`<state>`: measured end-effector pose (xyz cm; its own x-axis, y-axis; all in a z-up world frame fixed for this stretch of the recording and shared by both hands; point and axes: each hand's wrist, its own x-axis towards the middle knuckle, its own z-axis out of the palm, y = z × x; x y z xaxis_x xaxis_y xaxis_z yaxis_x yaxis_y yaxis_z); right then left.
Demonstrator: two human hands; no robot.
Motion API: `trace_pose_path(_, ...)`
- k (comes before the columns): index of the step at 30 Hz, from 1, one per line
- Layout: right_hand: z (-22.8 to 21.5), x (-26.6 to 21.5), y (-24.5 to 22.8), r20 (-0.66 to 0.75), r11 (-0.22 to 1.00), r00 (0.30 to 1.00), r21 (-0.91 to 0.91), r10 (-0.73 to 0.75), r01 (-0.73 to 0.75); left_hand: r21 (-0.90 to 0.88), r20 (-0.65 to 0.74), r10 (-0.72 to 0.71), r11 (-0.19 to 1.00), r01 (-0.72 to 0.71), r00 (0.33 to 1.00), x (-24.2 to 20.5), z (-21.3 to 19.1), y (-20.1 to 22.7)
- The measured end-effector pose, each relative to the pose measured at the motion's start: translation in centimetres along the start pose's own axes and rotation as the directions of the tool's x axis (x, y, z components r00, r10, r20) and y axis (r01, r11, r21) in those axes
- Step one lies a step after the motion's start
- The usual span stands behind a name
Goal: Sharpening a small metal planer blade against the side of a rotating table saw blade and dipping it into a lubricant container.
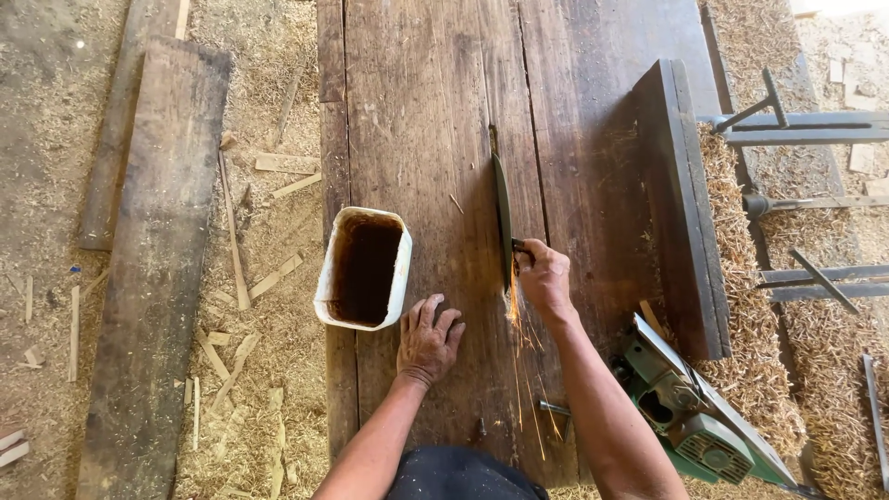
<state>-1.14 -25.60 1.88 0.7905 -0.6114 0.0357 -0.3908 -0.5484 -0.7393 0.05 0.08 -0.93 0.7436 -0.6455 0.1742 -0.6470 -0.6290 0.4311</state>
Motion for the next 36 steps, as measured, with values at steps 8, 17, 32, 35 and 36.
trace_pose_path(8,-0.4,0.5,-0.9,0.008,0.999,1.000,0.033,0.021,-0.021,0.011,-0.004,0.010,1.000,-0.010,1.000,-0.1,0.3,-0.1)
trace_pose_path(17,-0.6,1.3,-1.4,-0.033,0.999,0.999,0.052,0.004,-0.002,0.000,0.013,-0.011,1.000,0.011,1.000,0.0,0.2,0.0)
trace_pose_path(32,-1.2,2.8,-2.6,-0.121,0.991,0.990,0.107,-0.069,0.082,-0.010,0.001,-0.015,1.000,0.015,1.000,-0.1,0.3,-0.2)
trace_pose_path(35,-2.3,3.3,-3.6,-0.116,0.993,0.991,0.094,-0.062,0.073,0.016,-0.013,0.006,1.000,-0.005,1.000,-0.1,0.4,-0.2)
trace_pose_path(36,-3.0,3.4,-3.9,-0.128,0.984,0.990,0.157,-0.063,0.083,0.010,-0.019,0.009,1.000,-0.009,1.000,-0.2,0.4,-0.2)
